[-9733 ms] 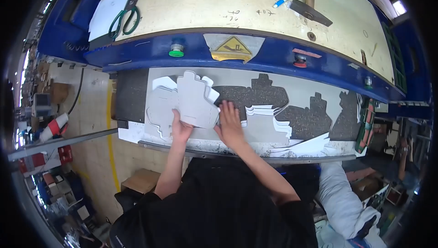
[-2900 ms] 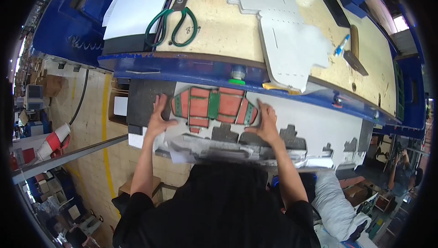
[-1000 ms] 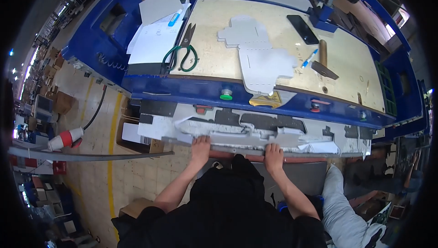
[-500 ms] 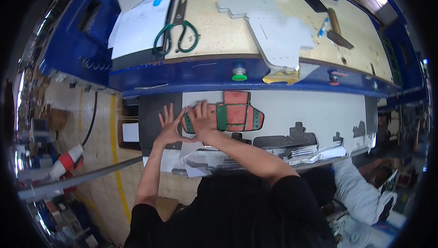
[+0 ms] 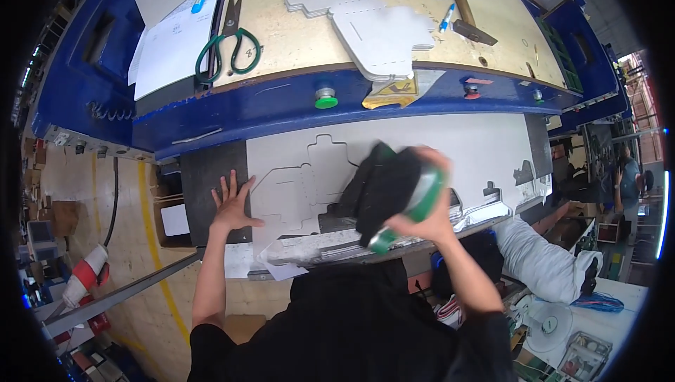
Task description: Using a die-cutting machine to cut shoe components from material sheets.
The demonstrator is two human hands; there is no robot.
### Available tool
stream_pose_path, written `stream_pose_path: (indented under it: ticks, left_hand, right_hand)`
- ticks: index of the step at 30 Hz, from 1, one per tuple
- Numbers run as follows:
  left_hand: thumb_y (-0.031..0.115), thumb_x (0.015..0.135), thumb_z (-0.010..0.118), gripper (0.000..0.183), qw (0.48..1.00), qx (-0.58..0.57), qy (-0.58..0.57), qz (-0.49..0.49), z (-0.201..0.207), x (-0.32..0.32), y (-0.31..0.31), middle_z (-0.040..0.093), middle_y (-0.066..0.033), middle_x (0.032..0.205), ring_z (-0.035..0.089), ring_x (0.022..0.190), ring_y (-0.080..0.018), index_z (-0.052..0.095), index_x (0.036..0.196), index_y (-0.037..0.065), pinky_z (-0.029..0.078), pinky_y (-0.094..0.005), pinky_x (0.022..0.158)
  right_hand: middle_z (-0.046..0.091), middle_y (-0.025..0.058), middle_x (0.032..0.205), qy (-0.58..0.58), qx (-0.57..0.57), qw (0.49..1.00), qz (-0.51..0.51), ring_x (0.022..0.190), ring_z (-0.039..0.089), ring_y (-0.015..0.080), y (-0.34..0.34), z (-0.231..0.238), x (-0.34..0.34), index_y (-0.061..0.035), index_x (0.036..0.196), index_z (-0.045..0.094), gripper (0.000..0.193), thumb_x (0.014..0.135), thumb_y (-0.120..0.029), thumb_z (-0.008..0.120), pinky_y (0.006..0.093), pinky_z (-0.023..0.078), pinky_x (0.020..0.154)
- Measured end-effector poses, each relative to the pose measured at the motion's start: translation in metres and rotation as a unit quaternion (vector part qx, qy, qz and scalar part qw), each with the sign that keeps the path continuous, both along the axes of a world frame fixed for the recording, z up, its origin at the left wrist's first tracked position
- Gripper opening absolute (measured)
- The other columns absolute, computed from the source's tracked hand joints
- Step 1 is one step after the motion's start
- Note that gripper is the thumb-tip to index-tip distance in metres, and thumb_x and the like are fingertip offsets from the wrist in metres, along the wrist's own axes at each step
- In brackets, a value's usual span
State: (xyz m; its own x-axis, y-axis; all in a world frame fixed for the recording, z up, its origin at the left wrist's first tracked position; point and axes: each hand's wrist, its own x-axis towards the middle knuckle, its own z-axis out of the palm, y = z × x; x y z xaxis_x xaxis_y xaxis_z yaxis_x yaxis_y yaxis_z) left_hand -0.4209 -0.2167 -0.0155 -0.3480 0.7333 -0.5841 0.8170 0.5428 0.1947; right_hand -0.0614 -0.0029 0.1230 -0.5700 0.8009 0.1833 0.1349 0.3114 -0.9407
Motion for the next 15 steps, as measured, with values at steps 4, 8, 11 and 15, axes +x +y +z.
stream_pose_path:
  ticks: [4,8,11,15]
  left_hand:
    - [0.053,0.076,0.071,0.076,0.991,0.112,0.054,0.051,0.004,0.036,0.034,0.021,-0.0249,0.155,0.005,0.145,-0.0446,0.050,0.139,0.015,0.006,-0.0581,0.116]
    - [0.051,0.072,0.076,0.095,0.970,0.224,-0.076,-0.047,0.002,0.111,0.096,0.014,-0.0257,0.156,0.003,0.146,-0.0427,0.033,0.148,0.014,0.006,-0.0588,0.116]
    - [0.051,0.062,0.082,0.117,0.965,0.241,-0.091,-0.052,-0.006,0.151,0.142,0.006,-0.0254,0.157,-0.001,0.146,-0.0419,0.019,0.153,0.013,0.004,-0.0589,0.116]
    - [0.056,0.045,0.088,0.143,0.960,0.264,-0.085,-0.031,-0.039,0.174,0.163,-0.003,-0.0245,0.158,-0.008,0.146,-0.0412,0.009,0.154,0.008,0.000,-0.0586,0.115]
  right_hand:
    - [0.051,0.0092,0.123,0.116,-0.403,0.836,-0.354,0.112,0.051,0.0280,0.045,-0.052,0.064,-0.0111,0.123,0.050,0.076,0.071,-0.063,0.069,0.0401,0.050,0.082]
    - [0.053,0.0103,0.122,-0.020,-0.661,0.727,-0.185,0.105,0.054,0.0313,0.112,-0.100,0.124,-0.0212,0.132,0.048,0.090,0.070,-0.086,0.046,0.0450,0.050,0.078]
    - [0.058,0.0113,0.115,-0.156,-0.714,0.665,-0.156,0.091,0.062,0.0322,0.149,-0.125,0.143,-0.0148,0.131,0.051,0.093,0.071,-0.086,0.047,0.0429,0.052,0.079]
    - [0.061,0.0151,0.108,-0.391,-0.491,0.778,0.039,0.079,0.066,0.0291,0.167,-0.128,0.167,-0.0040,0.114,0.056,0.064,0.082,-0.058,0.067,0.0360,0.054,0.071]
